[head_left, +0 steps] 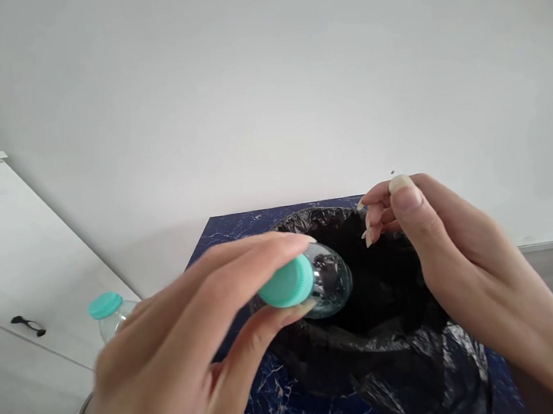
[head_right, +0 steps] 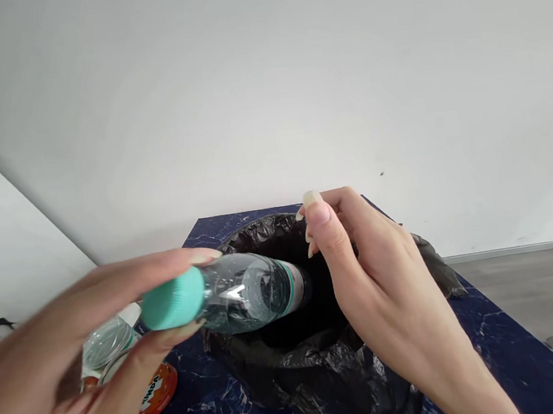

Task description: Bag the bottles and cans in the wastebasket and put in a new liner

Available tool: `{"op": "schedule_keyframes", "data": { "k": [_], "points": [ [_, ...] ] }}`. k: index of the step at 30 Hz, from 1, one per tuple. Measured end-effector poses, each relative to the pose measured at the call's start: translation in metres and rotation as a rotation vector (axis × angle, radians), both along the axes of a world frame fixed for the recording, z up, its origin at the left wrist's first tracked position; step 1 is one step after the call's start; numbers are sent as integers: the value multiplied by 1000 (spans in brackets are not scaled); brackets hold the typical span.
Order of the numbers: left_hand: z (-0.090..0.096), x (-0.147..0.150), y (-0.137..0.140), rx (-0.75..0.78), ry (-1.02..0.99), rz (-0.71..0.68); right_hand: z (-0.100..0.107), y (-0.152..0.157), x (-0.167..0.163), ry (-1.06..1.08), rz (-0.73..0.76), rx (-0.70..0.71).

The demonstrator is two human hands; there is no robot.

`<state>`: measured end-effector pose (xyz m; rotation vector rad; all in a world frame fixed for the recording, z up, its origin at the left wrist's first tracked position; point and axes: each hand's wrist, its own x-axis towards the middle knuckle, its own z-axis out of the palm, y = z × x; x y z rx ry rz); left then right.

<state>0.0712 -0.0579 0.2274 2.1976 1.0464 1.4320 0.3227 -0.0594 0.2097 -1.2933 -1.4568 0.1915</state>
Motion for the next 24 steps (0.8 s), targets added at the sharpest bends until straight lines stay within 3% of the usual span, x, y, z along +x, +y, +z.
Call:
{"op": "schedule_keyframes", "data": {
  "k": [3, 8, 15, 20, 24],
  "points": [
    [-2, 6, 8, 148, 280, -99, -1, 0, 0, -11, 18, -10],
    [-14, 11, 16, 39, 296, -170, -1, 2, 0, -46, 95, -13],
    [-5, 8, 10, 0, 481, 17, 2, -1, -1, -56, 102, -86],
    [-1, 3, 14, -9, 529, 39, 2, -1, -1, -42, 115, -116],
    [5, -7, 20, 50, 514, 110, 1, -1, -1, -82, 106, -64]
  ]
}}
